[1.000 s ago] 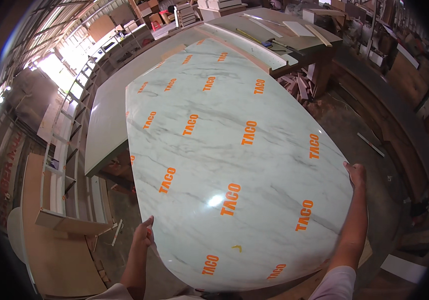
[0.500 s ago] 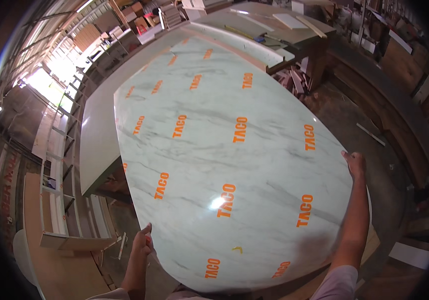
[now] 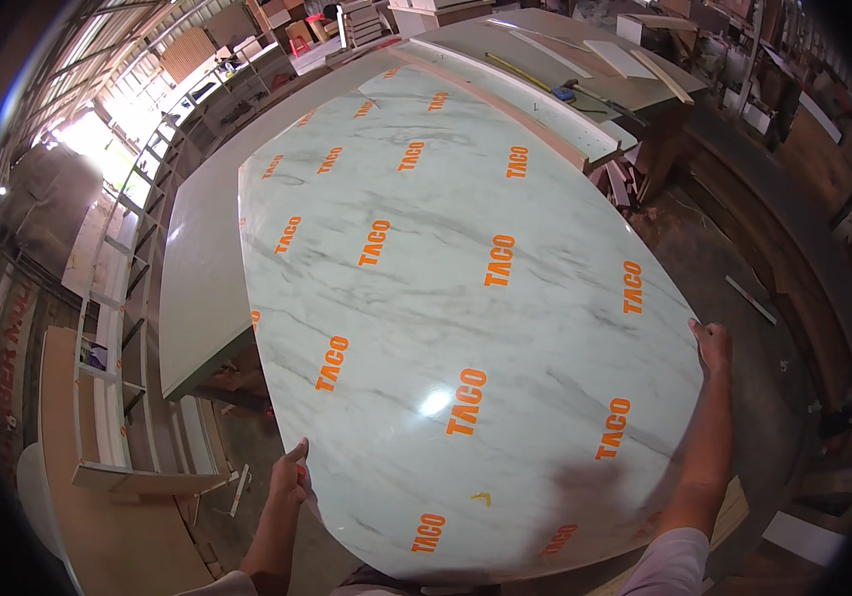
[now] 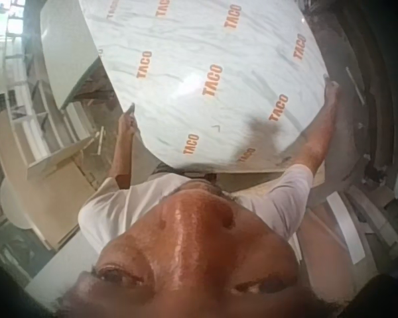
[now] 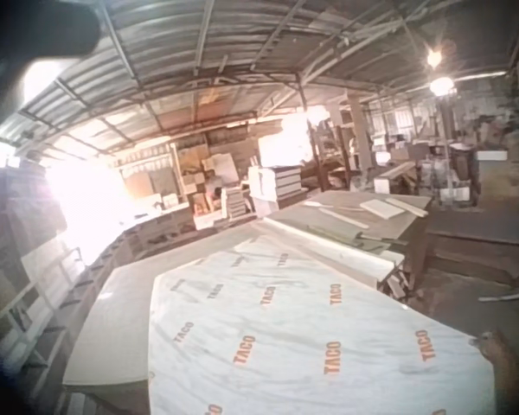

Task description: The person carries a wooden board to a workbench, moves a can onto a shelf, and positions laminate sheets over the wooden panels on the table.

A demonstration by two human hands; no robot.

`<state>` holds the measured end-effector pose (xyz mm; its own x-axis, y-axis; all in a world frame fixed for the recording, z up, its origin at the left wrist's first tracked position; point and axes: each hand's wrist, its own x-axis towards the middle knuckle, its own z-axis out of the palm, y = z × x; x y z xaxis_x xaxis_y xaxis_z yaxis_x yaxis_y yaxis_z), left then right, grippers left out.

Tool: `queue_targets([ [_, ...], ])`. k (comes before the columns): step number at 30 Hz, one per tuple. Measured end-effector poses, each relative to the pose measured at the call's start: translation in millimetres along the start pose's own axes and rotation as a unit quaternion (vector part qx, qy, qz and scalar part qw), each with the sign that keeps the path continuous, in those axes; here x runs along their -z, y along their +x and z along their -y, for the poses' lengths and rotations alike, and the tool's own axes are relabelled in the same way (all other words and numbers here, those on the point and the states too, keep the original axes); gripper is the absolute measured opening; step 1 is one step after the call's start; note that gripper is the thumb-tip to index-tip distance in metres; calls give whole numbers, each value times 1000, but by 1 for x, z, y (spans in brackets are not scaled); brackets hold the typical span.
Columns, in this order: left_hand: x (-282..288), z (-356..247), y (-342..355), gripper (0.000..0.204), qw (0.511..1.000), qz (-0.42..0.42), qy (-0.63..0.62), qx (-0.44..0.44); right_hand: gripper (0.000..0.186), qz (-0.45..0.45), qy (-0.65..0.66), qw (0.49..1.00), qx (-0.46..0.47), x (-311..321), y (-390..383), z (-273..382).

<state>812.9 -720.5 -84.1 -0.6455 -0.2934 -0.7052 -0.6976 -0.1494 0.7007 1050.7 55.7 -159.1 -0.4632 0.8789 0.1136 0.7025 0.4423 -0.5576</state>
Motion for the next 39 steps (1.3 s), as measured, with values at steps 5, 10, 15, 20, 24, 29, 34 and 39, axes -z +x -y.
queue_targets([
  [5, -5, 0, -3, 43, 1000, 21, -11, -11, 62, -2, -8, 1000, -3, 0, -4, 1],
  [10, 6, 8, 25, 42, 1000, 3, 17, -21, 58, -2, -23, 999, 22, -2, -5, 1],
  [15, 18, 9, 44, 43, 997, -13, 69, -25, 54, -11, 0, 999, 37, -12, -6, -9],
  [20, 9, 11, 28, 38, 994, 69, -36, -76, 61, 15, 82, 996, -12, -24, -33, -10],
  [24, 0, 8, 14, 36, 997, 12, -24, -67, 58, 1, 62, 996, 58, -17, -68, 44],
  [29, 5, 24, 33, 22, 994, 55, -54, -73, 48, 50, 137, 973, 180, -28, -154, 171],
  [34, 11, 36, 67, 23, 991, 71, -74, -85, 52, 127, 77, 910, 388, -70, -223, 288],
  [39, 8, 40, 80, 31, 982, 106, -129, -92, 59, 172, -145, 884, 410, -124, -260, 351],
])
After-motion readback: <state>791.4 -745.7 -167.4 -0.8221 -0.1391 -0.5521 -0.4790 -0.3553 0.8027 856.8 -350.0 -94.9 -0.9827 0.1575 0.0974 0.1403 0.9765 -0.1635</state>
